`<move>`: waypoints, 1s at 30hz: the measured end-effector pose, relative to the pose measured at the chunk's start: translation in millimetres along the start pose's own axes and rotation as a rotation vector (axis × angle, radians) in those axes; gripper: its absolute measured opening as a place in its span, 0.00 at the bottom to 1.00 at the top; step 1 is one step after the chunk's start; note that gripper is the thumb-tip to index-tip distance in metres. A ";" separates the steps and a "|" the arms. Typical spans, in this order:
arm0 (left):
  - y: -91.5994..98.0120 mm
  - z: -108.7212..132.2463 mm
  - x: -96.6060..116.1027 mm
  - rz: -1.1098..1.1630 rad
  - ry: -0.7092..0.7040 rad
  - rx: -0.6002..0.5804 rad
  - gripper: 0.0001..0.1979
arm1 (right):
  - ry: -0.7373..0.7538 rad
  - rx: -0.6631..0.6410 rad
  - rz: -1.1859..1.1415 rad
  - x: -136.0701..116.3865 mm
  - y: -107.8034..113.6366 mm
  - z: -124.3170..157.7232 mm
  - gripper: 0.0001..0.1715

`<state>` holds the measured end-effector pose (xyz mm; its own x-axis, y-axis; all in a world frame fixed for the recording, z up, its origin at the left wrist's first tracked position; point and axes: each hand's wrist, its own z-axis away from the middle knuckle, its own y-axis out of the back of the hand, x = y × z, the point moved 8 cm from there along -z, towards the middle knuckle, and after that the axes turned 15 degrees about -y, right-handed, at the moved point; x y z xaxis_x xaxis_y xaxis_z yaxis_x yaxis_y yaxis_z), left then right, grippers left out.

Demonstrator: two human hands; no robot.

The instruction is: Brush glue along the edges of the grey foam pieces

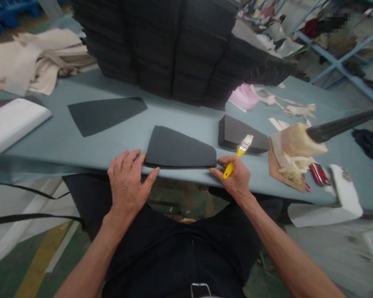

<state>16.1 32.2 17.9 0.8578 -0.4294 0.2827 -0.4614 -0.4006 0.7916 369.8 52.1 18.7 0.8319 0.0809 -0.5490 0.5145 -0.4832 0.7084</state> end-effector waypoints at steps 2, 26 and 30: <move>0.2 -0.2 -0.3 0.003 0.016 0.006 0.23 | 0.004 0.001 0.006 -0.4 -0.9 -0.5 0.29; 4.3 -6.9 -9.2 -0.014 -0.039 -0.151 0.30 | 0.136 0.066 -0.096 -28.5 6.6 4.0 0.22; 18.2 -3.5 -20.3 0.025 0.060 -0.145 0.34 | 0.145 0.077 -0.145 -35.3 10.8 4.2 0.16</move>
<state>-8.9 36.4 28.5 0.8605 -0.3872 0.3312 -0.4486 -0.2674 0.8528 345.2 40.4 43.8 0.7744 0.2760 -0.5693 0.6181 -0.5223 0.5875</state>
